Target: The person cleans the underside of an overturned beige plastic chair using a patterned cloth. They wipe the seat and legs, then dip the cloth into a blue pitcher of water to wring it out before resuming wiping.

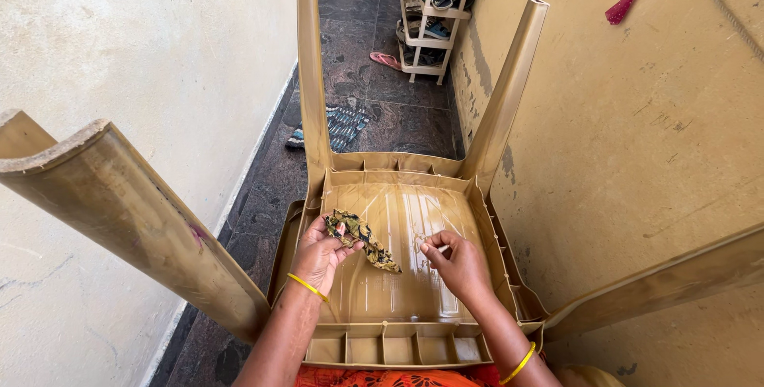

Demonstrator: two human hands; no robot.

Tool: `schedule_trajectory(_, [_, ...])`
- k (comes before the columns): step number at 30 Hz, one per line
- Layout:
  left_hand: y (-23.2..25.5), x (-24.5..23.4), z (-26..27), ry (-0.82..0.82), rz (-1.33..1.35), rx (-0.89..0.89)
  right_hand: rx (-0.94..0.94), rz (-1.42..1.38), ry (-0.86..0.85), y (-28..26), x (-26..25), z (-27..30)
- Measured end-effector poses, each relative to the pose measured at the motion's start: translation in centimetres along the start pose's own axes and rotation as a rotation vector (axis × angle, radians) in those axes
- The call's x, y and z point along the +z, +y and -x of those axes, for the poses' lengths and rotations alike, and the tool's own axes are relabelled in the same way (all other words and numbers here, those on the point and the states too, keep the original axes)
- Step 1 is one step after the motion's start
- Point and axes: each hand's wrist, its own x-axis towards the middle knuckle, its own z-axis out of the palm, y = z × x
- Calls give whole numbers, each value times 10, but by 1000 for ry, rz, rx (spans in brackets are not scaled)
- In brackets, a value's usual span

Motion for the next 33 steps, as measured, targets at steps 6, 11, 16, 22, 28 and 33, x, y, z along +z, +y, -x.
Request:
schedule_trajectory(6, [2, 19, 13, -89, -41, -80, -307, -55, -21, -39, 8, 25])
schedule_trajectory(11, [9, 22, 15, -70, -144, -86, -209, -78, 31, -29, 11, 18])
schedule_trajectory(16, [6, 10, 7, -24, -185, -85, -113, -507, 8, 1, -8, -8])
schedule_trajectory(22, [15, 29, 22, -72, -192, -154, 7, -733, -157, 22, -16, -17])
schedule_trajectory(28, [23, 43, 28, -108, -136, -160, -157, -173, -8, 1, 0, -1])
schedule_trajectory(33, [25, 39, 27, -127, -102, -149, -200, -30, -91, -5, 23, 10])
